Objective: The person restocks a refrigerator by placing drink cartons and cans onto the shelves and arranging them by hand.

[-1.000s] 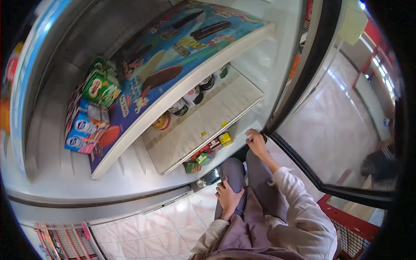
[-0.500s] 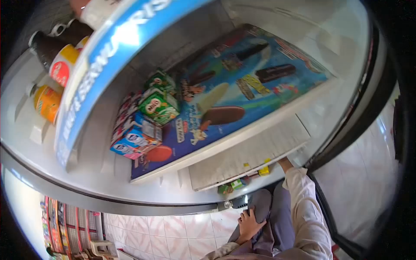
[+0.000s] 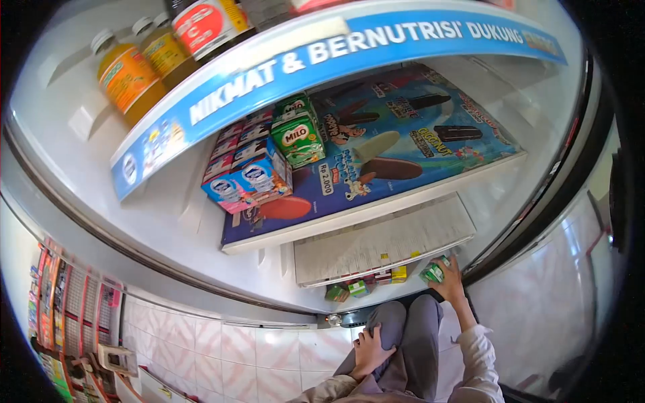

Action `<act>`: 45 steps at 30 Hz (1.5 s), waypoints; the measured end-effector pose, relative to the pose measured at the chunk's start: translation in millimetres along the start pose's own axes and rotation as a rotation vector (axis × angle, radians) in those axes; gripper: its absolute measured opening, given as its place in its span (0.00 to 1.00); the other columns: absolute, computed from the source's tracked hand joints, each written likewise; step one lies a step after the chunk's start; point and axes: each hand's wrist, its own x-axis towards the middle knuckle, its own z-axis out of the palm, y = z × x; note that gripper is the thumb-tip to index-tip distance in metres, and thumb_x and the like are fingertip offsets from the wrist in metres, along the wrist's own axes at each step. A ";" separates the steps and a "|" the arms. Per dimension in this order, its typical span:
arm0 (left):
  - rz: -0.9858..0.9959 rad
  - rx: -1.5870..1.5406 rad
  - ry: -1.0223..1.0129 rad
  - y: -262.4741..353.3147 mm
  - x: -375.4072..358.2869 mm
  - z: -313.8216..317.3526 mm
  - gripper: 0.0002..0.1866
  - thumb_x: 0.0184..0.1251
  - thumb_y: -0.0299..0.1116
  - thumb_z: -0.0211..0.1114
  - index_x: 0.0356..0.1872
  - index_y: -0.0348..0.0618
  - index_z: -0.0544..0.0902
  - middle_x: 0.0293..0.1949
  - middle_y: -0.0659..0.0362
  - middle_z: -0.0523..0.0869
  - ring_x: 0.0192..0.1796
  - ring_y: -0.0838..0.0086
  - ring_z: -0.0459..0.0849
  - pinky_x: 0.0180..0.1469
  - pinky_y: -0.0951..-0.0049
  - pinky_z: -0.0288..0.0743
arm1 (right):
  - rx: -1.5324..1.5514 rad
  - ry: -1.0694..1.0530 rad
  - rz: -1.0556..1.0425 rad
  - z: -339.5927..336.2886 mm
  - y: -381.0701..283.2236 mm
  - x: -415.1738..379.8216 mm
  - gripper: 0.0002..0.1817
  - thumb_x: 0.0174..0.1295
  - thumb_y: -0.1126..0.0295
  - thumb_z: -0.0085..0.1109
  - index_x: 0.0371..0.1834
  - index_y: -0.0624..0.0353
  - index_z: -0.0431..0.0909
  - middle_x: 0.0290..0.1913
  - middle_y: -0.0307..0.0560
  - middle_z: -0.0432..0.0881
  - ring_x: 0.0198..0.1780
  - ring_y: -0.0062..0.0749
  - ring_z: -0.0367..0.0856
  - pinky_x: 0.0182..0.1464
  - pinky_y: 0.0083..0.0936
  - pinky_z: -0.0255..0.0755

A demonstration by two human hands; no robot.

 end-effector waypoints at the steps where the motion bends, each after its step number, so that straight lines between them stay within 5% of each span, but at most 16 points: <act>1: 0.004 -0.010 0.007 -2.3 -0.3 2.8 0.48 0.48 0.60 0.73 0.69 0.51 0.64 0.58 0.38 0.73 0.61 0.45 0.73 0.57 0.42 0.68 | 0.047 -0.006 0.005 -31.3 -30.1 -4.5 0.41 0.38 0.66 0.74 0.63 0.49 0.74 0.54 0.64 0.73 0.60 0.68 0.70 0.62 0.52 0.66; 4: 0.023 -0.023 0.030 -5.9 -0.2 8.3 0.48 0.48 0.60 0.74 0.69 0.50 0.64 0.59 0.37 0.72 0.62 0.44 0.72 0.57 0.42 0.67 | 0.190 -0.040 0.018 -111.2 -109.2 -20.5 0.38 0.36 0.66 0.72 0.60 0.52 0.77 0.50 0.63 0.73 0.53 0.64 0.74 0.55 0.45 0.72; 10: 0.047 -0.068 0.033 -10.4 -4.2 9.3 0.48 0.47 0.59 0.74 0.68 0.48 0.65 0.58 0.38 0.71 0.61 0.45 0.71 0.56 0.41 0.67 | 0.120 0.186 -0.481 -212.3 -223.1 -16.6 0.42 0.31 0.57 0.73 0.57 0.60 0.78 0.44 0.59 0.76 0.44 0.52 0.78 0.47 0.38 0.73; 18: 0.050 -0.117 0.093 -14.9 -7.1 16.0 0.47 0.48 0.57 0.74 0.68 0.48 0.65 0.63 0.36 0.69 0.64 0.43 0.69 0.58 0.40 0.66 | 0.028 0.401 -0.675 -252.0 -338.3 85.0 0.36 0.41 0.61 0.73 0.59 0.56 0.78 0.50 0.56 0.75 0.49 0.50 0.78 0.54 0.37 0.72; 27: 0.044 -0.124 0.101 -20.5 -8.0 17.7 0.48 0.48 0.58 0.74 0.68 0.49 0.64 0.63 0.35 0.69 0.64 0.42 0.70 0.58 0.39 0.66 | 0.119 0.179 -0.548 -210.6 -345.2 179.9 0.33 0.49 0.58 0.73 0.62 0.39 0.77 0.62 0.66 0.72 0.67 0.61 0.69 0.63 0.46 0.69; 31: 0.052 -0.125 0.083 -19.8 -7.2 18.2 0.48 0.48 0.58 0.74 0.69 0.49 0.64 0.64 0.35 0.69 0.65 0.41 0.69 0.59 0.38 0.65 | 0.000 0.169 -0.461 -204.0 -345.8 180.1 0.31 0.53 0.54 0.72 0.64 0.32 0.77 0.61 0.62 0.72 0.66 0.61 0.69 0.63 0.52 0.68; 37: 0.054 -0.147 0.081 -21.5 -6.6 22.9 0.49 0.49 0.59 0.74 0.70 0.49 0.64 0.65 0.35 0.68 0.66 0.41 0.68 0.60 0.38 0.65 | -0.264 0.452 -0.622 -205.3 -330.4 189.6 0.28 0.55 0.55 0.71 0.62 0.37 0.80 0.63 0.56 0.65 0.64 0.54 0.66 0.63 0.45 0.65; 40: 0.057 -0.137 0.091 -21.1 -5.9 24.2 0.48 0.49 0.59 0.74 0.70 0.49 0.64 0.65 0.35 0.68 0.66 0.41 0.68 0.60 0.38 0.65 | -0.369 0.491 -0.529 -205.3 -340.1 179.9 0.28 0.55 0.59 0.71 0.62 0.43 0.79 0.58 0.54 0.67 0.63 0.51 0.64 0.61 0.41 0.65; 45: 0.052 -0.110 0.097 -17.9 -5.7 21.6 0.48 0.48 0.58 0.74 0.69 0.49 0.65 0.64 0.35 0.69 0.64 0.42 0.70 0.59 0.39 0.66 | 0.014 0.255 -0.589 -199.8 -354.3 175.0 0.26 0.60 0.68 0.67 0.64 0.47 0.76 0.54 0.56 0.67 0.57 0.56 0.70 0.57 0.45 0.67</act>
